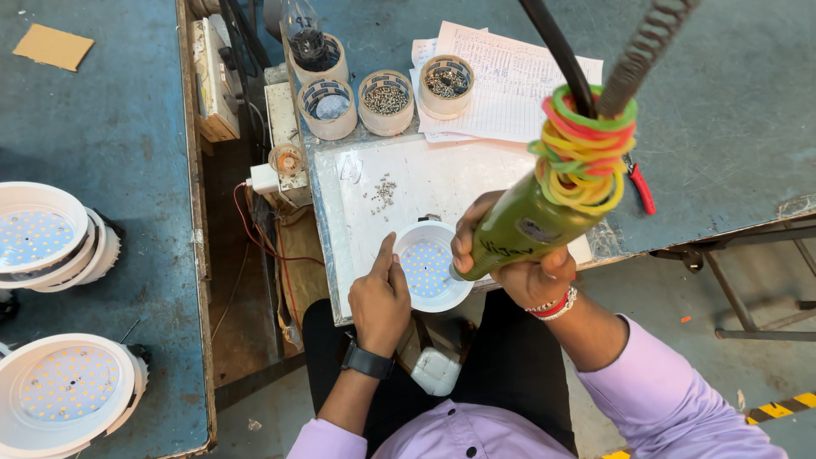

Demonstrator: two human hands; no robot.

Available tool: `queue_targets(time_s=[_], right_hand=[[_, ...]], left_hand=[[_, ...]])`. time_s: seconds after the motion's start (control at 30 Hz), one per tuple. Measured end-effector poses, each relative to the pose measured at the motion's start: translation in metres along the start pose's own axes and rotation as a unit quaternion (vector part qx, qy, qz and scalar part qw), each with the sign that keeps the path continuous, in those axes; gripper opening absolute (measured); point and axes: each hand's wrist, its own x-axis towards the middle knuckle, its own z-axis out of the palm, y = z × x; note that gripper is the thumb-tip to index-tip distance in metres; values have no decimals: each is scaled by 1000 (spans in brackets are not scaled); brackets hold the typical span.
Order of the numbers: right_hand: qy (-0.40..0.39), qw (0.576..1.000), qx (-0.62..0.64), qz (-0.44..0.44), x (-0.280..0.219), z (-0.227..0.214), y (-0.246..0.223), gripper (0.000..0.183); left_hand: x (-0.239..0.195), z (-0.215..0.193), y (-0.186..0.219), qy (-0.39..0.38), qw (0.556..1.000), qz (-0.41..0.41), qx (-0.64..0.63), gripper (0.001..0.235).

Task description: The person is assembling LED lights by placing an LED board into a circular plastic housing and securing it using an electric screwdriver.

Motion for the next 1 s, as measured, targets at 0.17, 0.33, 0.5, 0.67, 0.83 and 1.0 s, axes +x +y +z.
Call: queue_targets(time_s=[0.17,0.33,0.5,0.67,0.83,1.0], right_hand=[[-5,999,36,-27,-17,0,1,84],[-3,999,34,-37,-18,-1,3,83],[8,1000,-3,-27,4,-1,2,87],[26,993,-75,-90,39,-7,-11,89],[22,994,-72,-76,54,-11,-6,92],[26,994,-78,-76,53,-10,4,91]], left_hand=[[-1,5,-3,0,1000,4,-4,43],[-1,5,-4,-7,1000,12,6,43],[1,5,-4,5,1000,10,1,43],[1,3,-3,-2,1000,-11,2,43],[1,3,-3,1,1000,-7,3,44],[-1,5,-2,20,1000,11,-4,43]])
